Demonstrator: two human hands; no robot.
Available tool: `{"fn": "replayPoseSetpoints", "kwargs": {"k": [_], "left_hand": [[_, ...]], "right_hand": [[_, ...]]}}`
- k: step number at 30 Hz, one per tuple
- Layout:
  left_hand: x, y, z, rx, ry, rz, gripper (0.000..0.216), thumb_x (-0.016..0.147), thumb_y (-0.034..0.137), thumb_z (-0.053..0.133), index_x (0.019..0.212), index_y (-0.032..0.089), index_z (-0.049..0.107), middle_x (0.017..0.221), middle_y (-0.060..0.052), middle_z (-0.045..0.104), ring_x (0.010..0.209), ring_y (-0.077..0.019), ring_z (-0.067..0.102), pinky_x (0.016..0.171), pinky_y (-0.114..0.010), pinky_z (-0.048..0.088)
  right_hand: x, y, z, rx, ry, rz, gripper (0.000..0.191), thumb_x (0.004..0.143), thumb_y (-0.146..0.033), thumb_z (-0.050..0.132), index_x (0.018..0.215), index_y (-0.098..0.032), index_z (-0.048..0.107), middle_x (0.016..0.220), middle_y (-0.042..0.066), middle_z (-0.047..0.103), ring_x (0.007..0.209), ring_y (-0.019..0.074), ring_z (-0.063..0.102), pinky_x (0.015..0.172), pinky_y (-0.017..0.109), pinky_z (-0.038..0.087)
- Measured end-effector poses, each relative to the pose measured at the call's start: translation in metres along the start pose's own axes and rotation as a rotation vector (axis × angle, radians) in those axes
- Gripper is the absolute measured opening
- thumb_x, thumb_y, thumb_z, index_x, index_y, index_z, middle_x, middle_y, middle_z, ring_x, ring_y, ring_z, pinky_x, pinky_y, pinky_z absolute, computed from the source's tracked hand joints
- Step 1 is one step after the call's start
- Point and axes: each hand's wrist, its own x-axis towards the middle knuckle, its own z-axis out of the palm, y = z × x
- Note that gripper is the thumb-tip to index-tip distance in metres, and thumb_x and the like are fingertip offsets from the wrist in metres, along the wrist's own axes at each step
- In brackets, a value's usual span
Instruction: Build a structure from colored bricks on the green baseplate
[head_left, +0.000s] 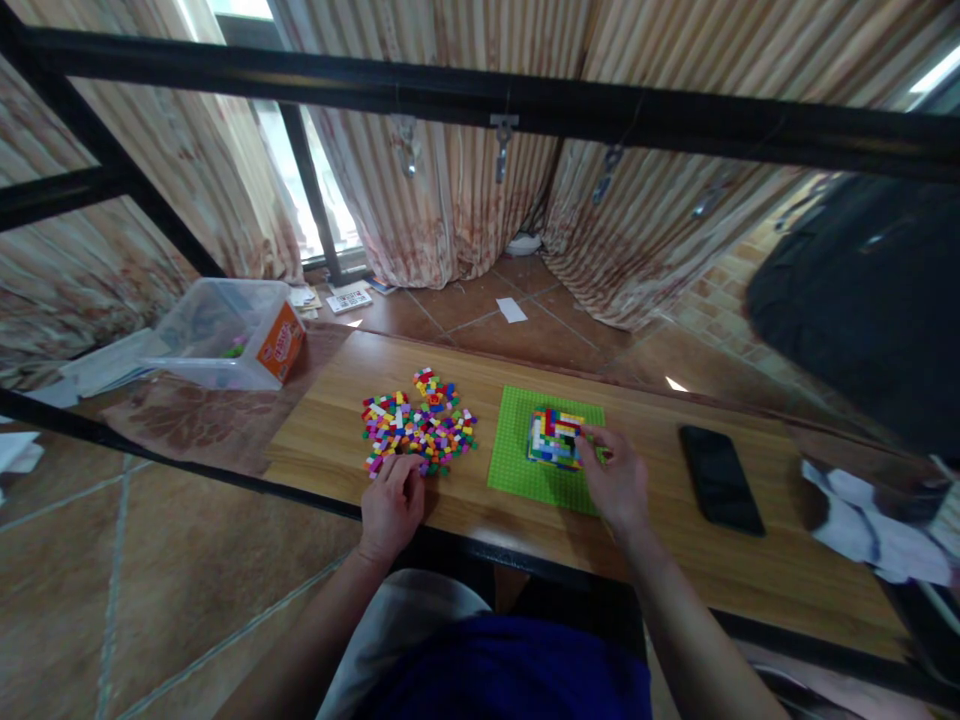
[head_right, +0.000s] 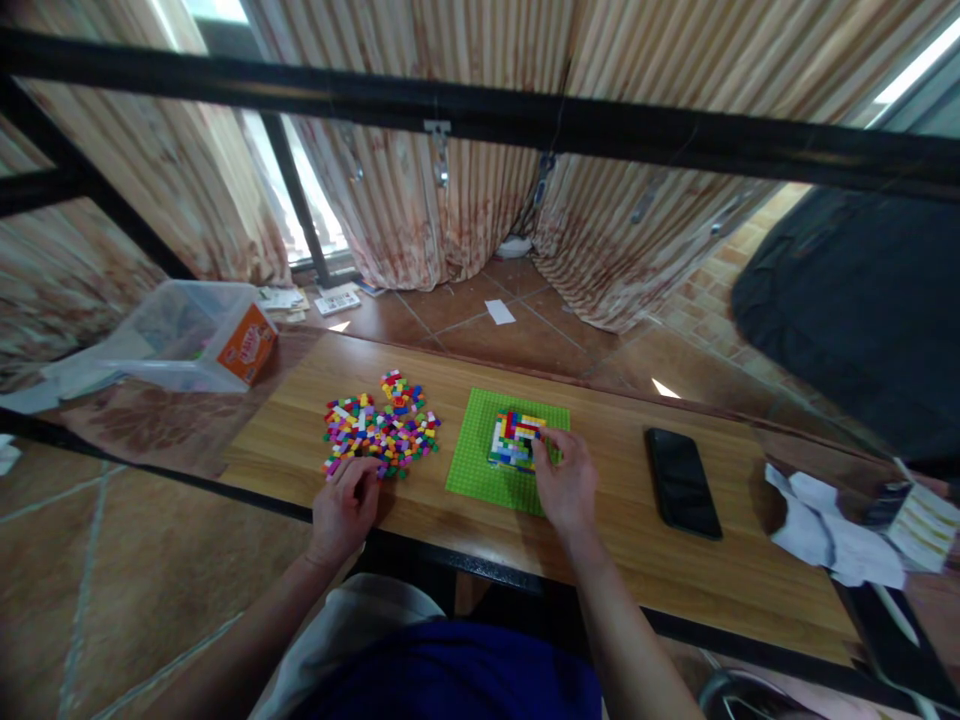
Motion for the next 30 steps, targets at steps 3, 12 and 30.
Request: {"fn": "replayPoseSetpoints", "kwargs": {"k": [3,12,30], "left_hand": [[0.000,0.000,0.000,0.001,0.001,0.009,0.014,0.091,0.017,0.049,0.098,0.021,0.061,0.094,-0.005,0.069,0.091,-0.0188,0.065,0.079,-0.029,0.052],[0.000,0.000,0.000,-0.017,0.002,0.009,0.015,0.091,0.016,0.049,0.099,0.021,0.061,0.094,-0.004,0.068,0.090,-0.0178,0.064,0.078,-0.029,0.051],[-0.004,-0.002,0.003,-0.062,0.003,-0.004,0.016,0.091,0.014,0.048,0.099,0.022,0.060,0.096,-0.005,0.067,0.088,-0.0175,0.064,0.077,-0.029,0.052]], "right_hand": [[-0.001,0.000,0.006,-0.009,0.027,0.013,0.043,0.083,-0.049,0.056,0.107,-0.016,0.070,0.108,0.015,0.067,0.099,0.0266,0.061,0.089,0.044,0.048],[-0.007,0.000,0.020,0.052,0.058,0.095,0.046,0.080,-0.047,0.059,0.112,-0.015,0.069,0.110,0.015,0.066,0.103,0.0276,0.059,0.096,0.047,0.044],[-0.019,-0.013,0.015,0.002,0.203,-0.045,0.047,0.089,-0.047,0.051,0.118,-0.013,0.065,0.116,0.018,0.064,0.111,0.0287,0.057,0.098,0.050,0.044]]}}
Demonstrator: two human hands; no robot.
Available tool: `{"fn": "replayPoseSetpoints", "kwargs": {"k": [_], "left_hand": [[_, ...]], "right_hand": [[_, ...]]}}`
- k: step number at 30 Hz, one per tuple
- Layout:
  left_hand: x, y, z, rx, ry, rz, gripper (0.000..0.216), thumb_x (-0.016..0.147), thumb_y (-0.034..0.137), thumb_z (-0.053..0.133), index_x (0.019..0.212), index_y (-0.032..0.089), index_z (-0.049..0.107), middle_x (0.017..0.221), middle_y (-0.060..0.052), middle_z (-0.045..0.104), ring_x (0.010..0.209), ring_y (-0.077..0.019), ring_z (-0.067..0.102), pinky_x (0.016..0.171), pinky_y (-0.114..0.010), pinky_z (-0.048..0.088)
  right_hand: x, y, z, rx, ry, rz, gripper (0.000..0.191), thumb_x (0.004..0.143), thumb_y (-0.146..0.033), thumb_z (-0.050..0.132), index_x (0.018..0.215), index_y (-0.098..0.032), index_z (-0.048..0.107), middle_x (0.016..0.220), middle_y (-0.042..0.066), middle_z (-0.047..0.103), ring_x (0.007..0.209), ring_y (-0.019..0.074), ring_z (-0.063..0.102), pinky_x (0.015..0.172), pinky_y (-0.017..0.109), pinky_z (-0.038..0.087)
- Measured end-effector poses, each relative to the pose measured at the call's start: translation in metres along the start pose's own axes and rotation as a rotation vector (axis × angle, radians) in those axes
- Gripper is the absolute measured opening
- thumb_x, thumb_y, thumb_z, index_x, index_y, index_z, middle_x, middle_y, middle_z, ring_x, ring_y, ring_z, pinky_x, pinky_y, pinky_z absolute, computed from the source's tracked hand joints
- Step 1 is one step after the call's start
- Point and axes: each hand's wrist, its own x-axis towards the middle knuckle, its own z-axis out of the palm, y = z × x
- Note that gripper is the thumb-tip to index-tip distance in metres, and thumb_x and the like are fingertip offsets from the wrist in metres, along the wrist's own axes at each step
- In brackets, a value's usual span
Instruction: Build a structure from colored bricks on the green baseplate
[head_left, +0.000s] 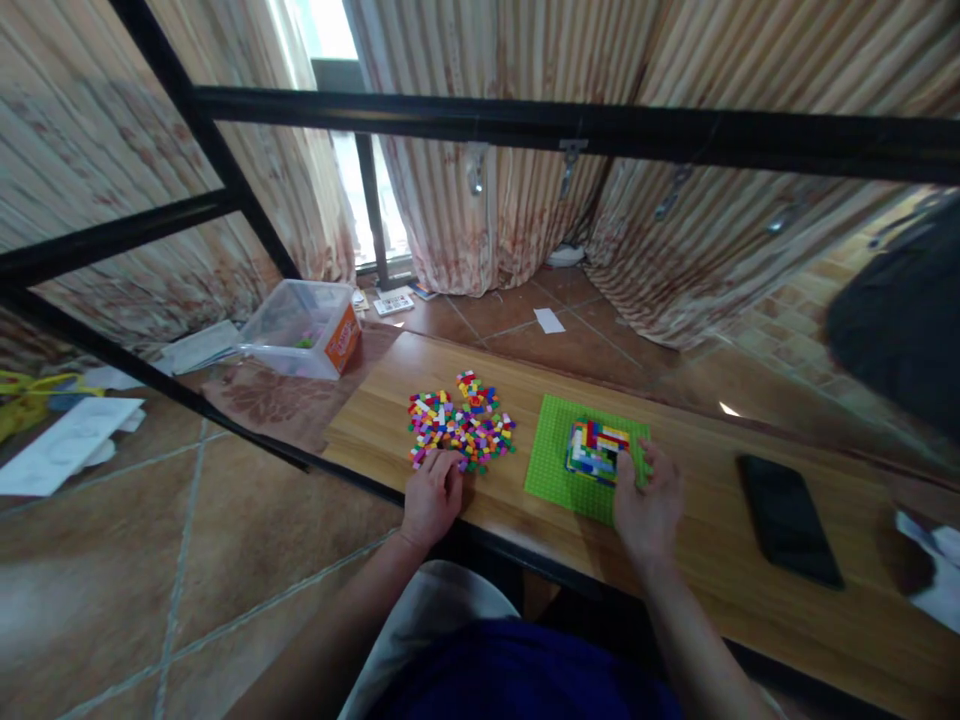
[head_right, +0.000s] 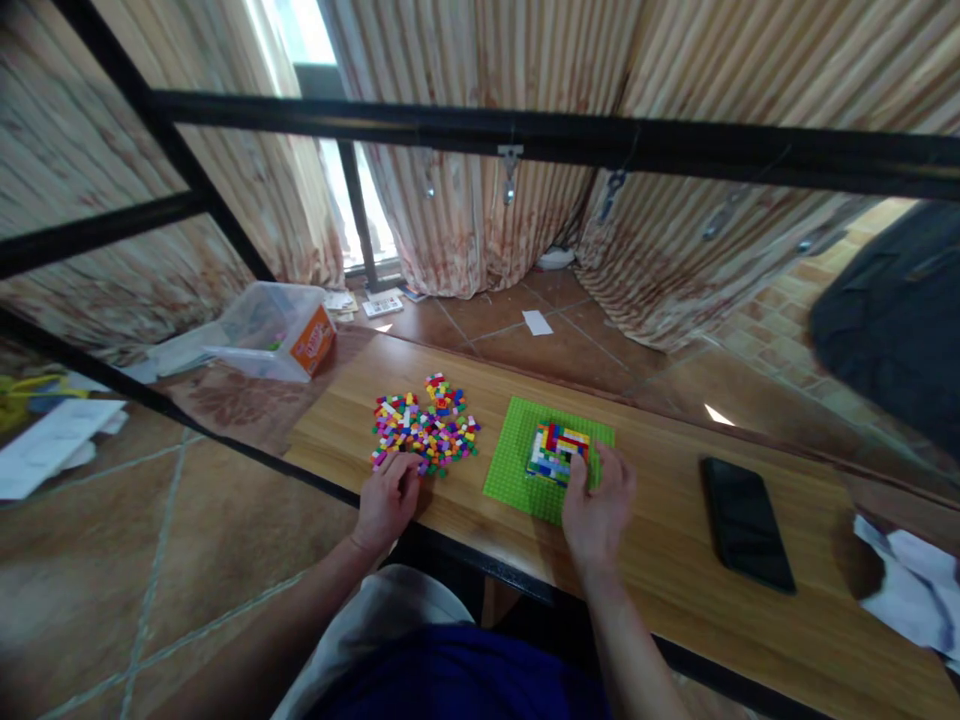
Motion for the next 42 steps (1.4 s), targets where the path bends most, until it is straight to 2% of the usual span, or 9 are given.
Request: {"fn": "replayPoseSetpoints", "kwargs": {"k": [2,6,12,16,22,26,30,37,42], "left_hand": [[-0.001,0.000,0.000,-0.009,0.006,-0.001,0.016,0.092,0.015,0.048,0.099,0.021,0.060,0.094,-0.005,0.066,0.087,-0.0170,0.063,0.076,-0.029,0.052],[-0.001,0.001,-0.002,-0.040,0.018,-0.003,0.016,0.094,0.016,0.045,0.100,0.021,0.060,0.095,-0.005,0.065,0.088,-0.0163,0.063,0.078,-0.029,0.052],[-0.001,0.000,-0.008,-0.095,0.006,-0.003,0.019,0.094,0.015,0.044,0.101,0.020,0.061,0.096,-0.007,0.065,0.094,-0.0176,0.062,0.085,-0.032,0.053],[-0.001,0.001,-0.011,-0.114,-0.012,-0.027,0.020,0.093,0.015,0.044,0.101,0.020,0.061,0.096,-0.007,0.066,0.095,-0.0186,0.062,0.085,-0.034,0.054],[0.000,-0.001,-0.010,-0.102,-0.017,-0.013,0.019,0.093,0.015,0.044,0.100,0.020,0.061,0.096,-0.007,0.066,0.095,-0.0187,0.062,0.085,-0.033,0.053],[-0.001,-0.003,-0.009,-0.069,-0.006,-0.005,0.018,0.092,0.015,0.045,0.101,0.020,0.060,0.096,-0.006,0.065,0.092,-0.0185,0.063,0.083,-0.032,0.053],[0.000,-0.004,-0.009,-0.057,0.008,0.015,0.018,0.092,0.015,0.046,0.102,0.020,0.059,0.095,-0.006,0.065,0.091,-0.0184,0.063,0.083,-0.032,0.054],[0.002,-0.002,-0.009,-0.037,0.011,0.015,0.016,0.092,0.016,0.047,0.101,0.021,0.059,0.094,-0.006,0.066,0.091,-0.0192,0.064,0.084,-0.033,0.054],[0.003,-0.004,-0.008,-0.010,0.027,0.040,0.016,0.091,0.016,0.047,0.101,0.020,0.060,0.094,-0.006,0.066,0.091,-0.0194,0.064,0.083,-0.033,0.054]], "right_hand": [[-0.011,-0.018,0.002,0.038,-0.039,-0.139,0.038,0.092,-0.043,0.050,0.114,-0.016,0.067,0.116,0.015,0.065,0.113,0.0262,0.057,0.100,0.047,0.044],[-0.040,-0.048,0.022,0.103,-0.245,-0.302,0.029,0.094,-0.035,0.048,0.103,-0.019,0.071,0.109,0.012,0.067,0.105,0.0230,0.059,0.097,0.043,0.046],[-0.058,-0.062,0.055,0.048,-0.409,-0.316,0.030,0.095,-0.032,0.044,0.104,-0.019,0.070,0.104,0.012,0.066,0.100,0.0246,0.057,0.091,0.042,0.047],[-0.048,-0.065,0.067,-0.074,-0.431,-0.331,0.029,0.094,-0.028,0.043,0.106,-0.018,0.068,0.101,0.012,0.065,0.097,0.0256,0.055,0.089,0.042,0.044],[-0.042,-0.068,0.076,-0.194,-0.456,-0.361,0.030,0.095,-0.024,0.042,0.092,-0.017,0.071,0.091,0.012,0.065,0.087,0.0255,0.053,0.085,0.041,0.042],[-0.047,-0.071,0.065,-0.134,-0.451,-0.348,0.029,0.096,-0.026,0.044,0.090,-0.020,0.071,0.091,0.009,0.067,0.087,0.0236,0.055,0.084,0.039,0.042],[-0.046,-0.065,0.036,-0.017,-0.396,-0.299,0.027,0.096,-0.031,0.048,0.093,-0.022,0.073,0.096,0.008,0.068,0.091,0.0224,0.058,0.085,0.037,0.044],[-0.008,-0.011,-0.020,-0.004,-0.232,-0.126,0.031,0.090,-0.047,0.053,0.092,-0.024,0.075,0.097,0.008,0.069,0.094,0.0236,0.061,0.088,0.041,0.046],[0.018,0.017,-0.027,-0.051,-0.243,-0.049,0.037,0.086,-0.054,0.054,0.087,-0.024,0.076,0.094,0.008,0.069,0.091,0.0239,0.062,0.086,0.041,0.047]]}}
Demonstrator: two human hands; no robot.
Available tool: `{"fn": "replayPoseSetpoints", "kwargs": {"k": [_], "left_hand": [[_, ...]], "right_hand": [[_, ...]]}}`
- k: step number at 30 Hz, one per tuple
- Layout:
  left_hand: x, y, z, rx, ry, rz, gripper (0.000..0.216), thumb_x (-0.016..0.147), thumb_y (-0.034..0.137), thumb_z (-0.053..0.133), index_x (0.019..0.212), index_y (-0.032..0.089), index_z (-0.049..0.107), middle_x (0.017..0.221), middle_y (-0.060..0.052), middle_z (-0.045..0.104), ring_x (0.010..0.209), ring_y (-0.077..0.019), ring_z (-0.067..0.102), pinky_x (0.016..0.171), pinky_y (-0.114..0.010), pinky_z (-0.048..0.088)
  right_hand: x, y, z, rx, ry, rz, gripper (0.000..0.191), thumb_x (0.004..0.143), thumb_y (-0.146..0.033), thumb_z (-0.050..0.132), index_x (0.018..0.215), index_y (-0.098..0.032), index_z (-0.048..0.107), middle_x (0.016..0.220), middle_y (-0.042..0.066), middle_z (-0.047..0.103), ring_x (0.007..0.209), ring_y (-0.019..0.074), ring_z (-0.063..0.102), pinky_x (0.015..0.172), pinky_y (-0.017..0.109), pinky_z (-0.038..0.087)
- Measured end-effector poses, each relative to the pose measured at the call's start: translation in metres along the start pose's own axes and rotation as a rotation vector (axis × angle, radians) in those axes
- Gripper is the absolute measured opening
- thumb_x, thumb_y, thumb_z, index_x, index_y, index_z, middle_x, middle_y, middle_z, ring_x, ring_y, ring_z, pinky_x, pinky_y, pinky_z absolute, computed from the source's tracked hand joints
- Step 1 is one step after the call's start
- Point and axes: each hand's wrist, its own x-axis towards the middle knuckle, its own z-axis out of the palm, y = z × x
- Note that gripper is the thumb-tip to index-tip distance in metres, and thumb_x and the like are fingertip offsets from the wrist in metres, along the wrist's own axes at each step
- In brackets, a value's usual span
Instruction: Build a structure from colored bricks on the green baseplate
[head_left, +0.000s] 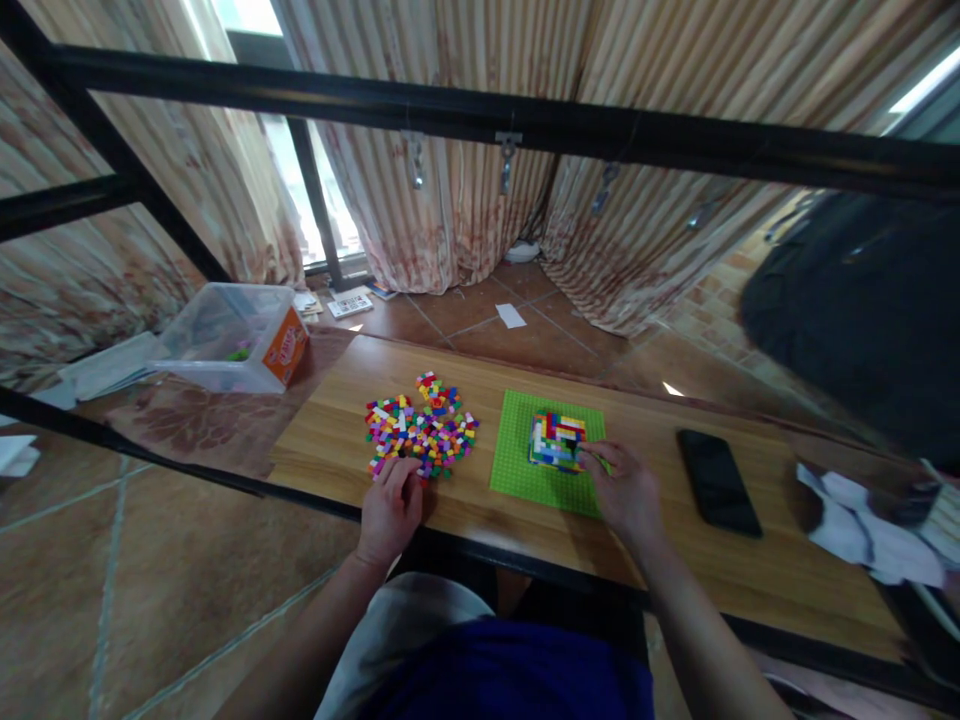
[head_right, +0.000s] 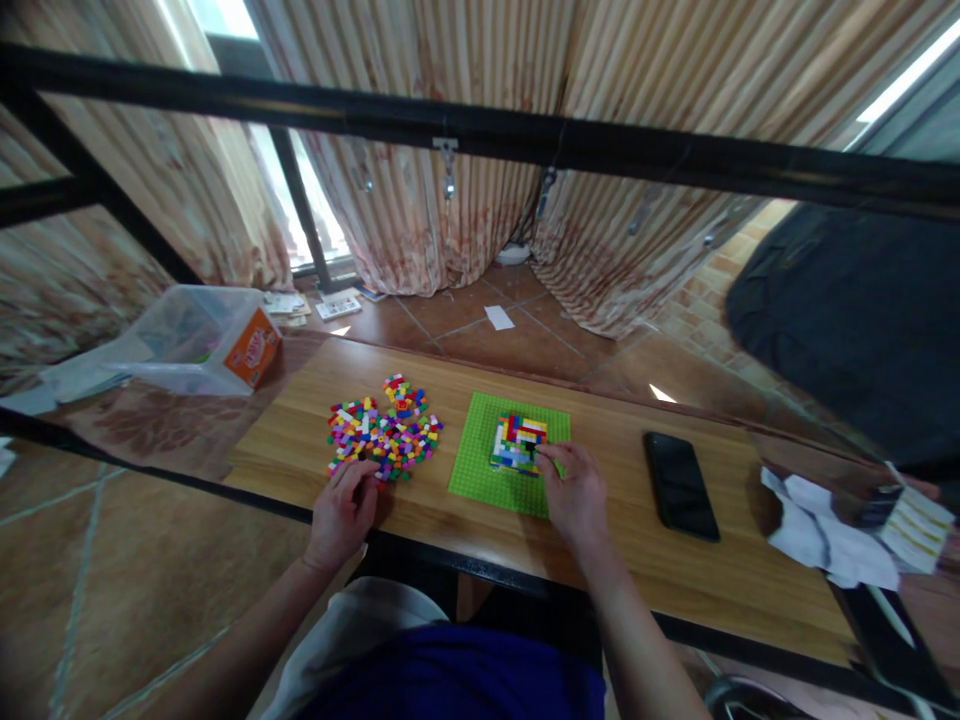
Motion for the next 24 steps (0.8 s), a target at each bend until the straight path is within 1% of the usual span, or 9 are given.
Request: {"fn": "replayPoseSetpoints", "kwargs": {"k": [5,11,14,18,21,24], "left_hand": [[0.000,-0.001,0.000,0.016,-0.009,0.005,0.015,0.092,0.017,0.047,0.100,0.020,0.059,0.095,-0.006,0.066,0.091,-0.0192,0.064,0.082,-0.032,0.054],[0.001,0.001,0.000,0.017,-0.011,0.007,0.015,0.092,0.017,0.047,0.100,0.020,0.059,0.094,-0.007,0.067,0.091,-0.0195,0.064,0.082,-0.033,0.054],[0.001,0.001,0.000,0.019,-0.015,-0.002,0.015,0.092,0.018,0.047,0.099,0.021,0.060,0.094,-0.006,0.067,0.091,-0.0197,0.065,0.082,-0.033,0.055],[0.000,0.001,0.000,0.018,-0.006,0.005,0.015,0.092,0.018,0.047,0.099,0.021,0.060,0.094,-0.006,0.067,0.092,-0.0197,0.065,0.083,-0.033,0.055],[0.000,0.001,0.000,0.019,-0.002,0.016,0.015,0.092,0.018,0.047,0.099,0.021,0.059,0.095,-0.006,0.067,0.094,-0.0199,0.065,0.083,-0.033,0.054],[0.000,0.000,0.001,0.023,-0.007,0.012,0.014,0.092,0.018,0.047,0.099,0.021,0.059,0.094,-0.006,0.067,0.093,-0.0197,0.065,0.083,-0.033,0.054]], "right_hand": [[0.004,0.002,0.003,-0.010,-0.040,0.014,0.039,0.084,-0.055,0.053,0.084,-0.025,0.077,0.095,0.007,0.069,0.090,0.0237,0.062,0.087,0.042,0.047],[0.010,-0.001,-0.001,-0.090,-0.115,0.004,0.029,0.082,-0.044,0.055,0.081,-0.024,0.076,0.092,0.006,0.069,0.087,0.0221,0.063,0.084,0.040,0.047],[0.014,-0.004,-0.002,-0.119,-0.138,0.012,0.025,0.080,-0.039,0.056,0.079,-0.023,0.075,0.091,0.006,0.070,0.083,0.0208,0.063,0.080,0.038,0.047],[0.015,-0.008,0.000,-0.102,-0.098,0.051,0.026,0.077,-0.042,0.057,0.077,-0.022,0.074,0.087,0.006,0.071,0.072,0.0183,0.062,0.070,0.034,0.047],[0.011,-0.009,0.000,-0.053,-0.079,0.103,0.029,0.075,-0.045,0.058,0.079,-0.021,0.074,0.086,0.006,0.072,0.068,0.0183,0.063,0.070,0.034,0.047],[0.008,-0.007,-0.001,0.038,-0.083,0.197,0.033,0.074,-0.048,0.061,0.084,-0.019,0.075,0.086,0.008,0.074,0.068,0.0195,0.064,0.069,0.034,0.048]]}}
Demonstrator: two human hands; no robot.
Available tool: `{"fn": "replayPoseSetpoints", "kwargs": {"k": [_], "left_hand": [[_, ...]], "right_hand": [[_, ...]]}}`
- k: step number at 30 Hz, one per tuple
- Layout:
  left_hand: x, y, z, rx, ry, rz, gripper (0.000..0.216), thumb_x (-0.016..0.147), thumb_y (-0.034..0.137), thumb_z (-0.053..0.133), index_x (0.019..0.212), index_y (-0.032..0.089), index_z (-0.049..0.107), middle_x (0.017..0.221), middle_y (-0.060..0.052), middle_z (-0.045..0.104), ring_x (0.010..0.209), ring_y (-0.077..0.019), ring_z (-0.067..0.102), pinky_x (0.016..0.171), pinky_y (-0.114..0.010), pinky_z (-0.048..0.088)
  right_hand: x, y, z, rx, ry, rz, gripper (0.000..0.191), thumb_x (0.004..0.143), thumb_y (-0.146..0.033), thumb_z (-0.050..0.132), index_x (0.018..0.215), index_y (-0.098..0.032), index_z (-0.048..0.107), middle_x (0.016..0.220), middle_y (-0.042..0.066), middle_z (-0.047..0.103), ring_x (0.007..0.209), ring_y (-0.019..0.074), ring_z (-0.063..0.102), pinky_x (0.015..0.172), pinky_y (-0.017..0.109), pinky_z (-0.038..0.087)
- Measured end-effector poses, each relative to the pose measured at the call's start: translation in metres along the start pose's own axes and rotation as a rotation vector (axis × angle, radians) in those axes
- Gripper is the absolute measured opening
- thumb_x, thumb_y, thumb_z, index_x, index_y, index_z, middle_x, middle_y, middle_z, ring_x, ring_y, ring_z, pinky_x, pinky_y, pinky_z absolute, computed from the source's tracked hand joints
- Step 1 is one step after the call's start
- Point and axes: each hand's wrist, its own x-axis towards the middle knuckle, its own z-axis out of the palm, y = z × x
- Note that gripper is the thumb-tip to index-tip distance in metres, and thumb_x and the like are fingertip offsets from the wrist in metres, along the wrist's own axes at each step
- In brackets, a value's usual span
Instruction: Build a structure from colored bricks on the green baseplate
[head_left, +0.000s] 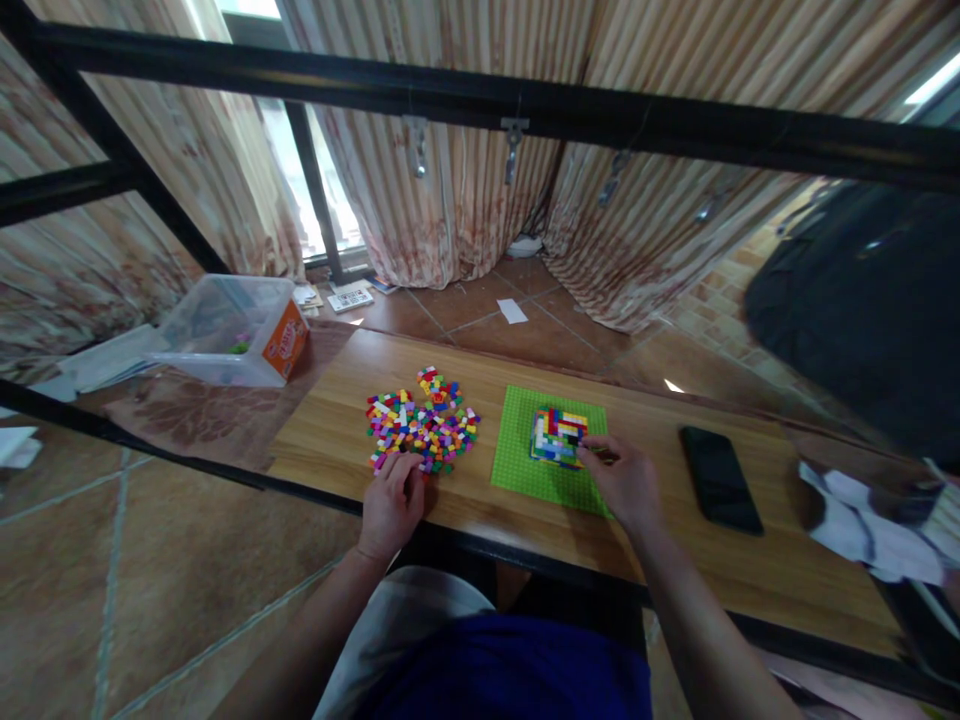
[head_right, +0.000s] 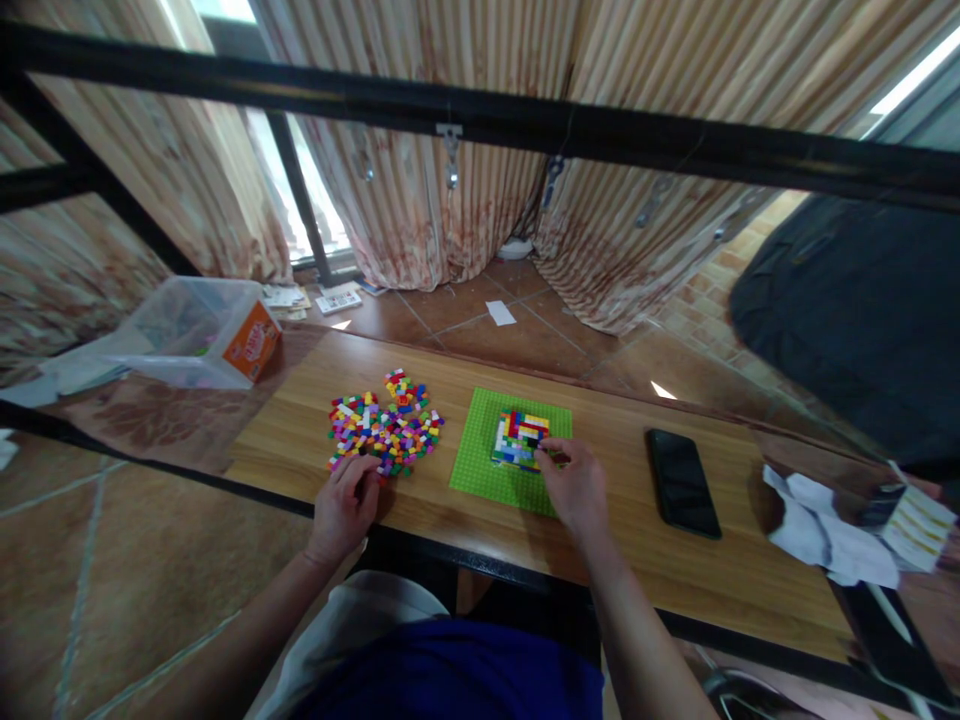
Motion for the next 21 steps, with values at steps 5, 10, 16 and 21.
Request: {"fn": "replayPoseSetpoints", "kwargs": {"k": [5,10,16,21], "left_hand": [[-0.001,0.000,0.001,0.000,-0.001,-0.012,0.015,0.092,0.018,0.047,0.100,0.021,0.059,0.095,-0.007,0.067,0.095,-0.0205,0.065,0.084,-0.034,0.054],[-0.001,0.000,0.000,0.001,-0.006,-0.016,0.015,0.093,0.019,0.047,0.100,0.021,0.059,0.095,-0.007,0.067,0.094,-0.0201,0.065,0.083,-0.033,0.054],[-0.001,0.000,0.000,0.010,-0.011,-0.006,0.016,0.092,0.018,0.046,0.101,0.020,0.060,0.096,-0.007,0.067,0.096,-0.0203,0.064,0.085,-0.033,0.053],[-0.001,0.001,0.000,0.026,-0.006,0.001,0.016,0.092,0.017,0.047,0.101,0.020,0.060,0.096,-0.007,0.068,0.098,-0.0205,0.064,0.086,-0.033,0.053]], "right_hand": [[0.001,0.006,0.002,0.122,0.045,0.102,0.037,0.072,-0.048,0.063,0.087,-0.016,0.075,0.079,0.009,0.074,0.070,0.0213,0.065,0.068,0.034,0.049],[0.004,0.007,0.009,0.139,0.044,0.135,0.034,0.069,-0.046,0.065,0.082,-0.016,0.075,0.075,0.008,0.074,0.068,0.0213,0.065,0.067,0.034,0.048],[0.004,0.005,0.011,0.146,0.032,0.162,0.033,0.068,-0.045,0.064,0.079,-0.015,0.074,0.072,0.008,0.073,0.066,0.0211,0.065,0.064,0.031,0.047],[0.005,0.003,0.010,0.134,0.023,0.180,0.032,0.067,-0.043,0.063,0.079,-0.015,0.074,0.073,0.008,0.073,0.067,0.0207,0.065,0.065,0.031,0.047]]}}
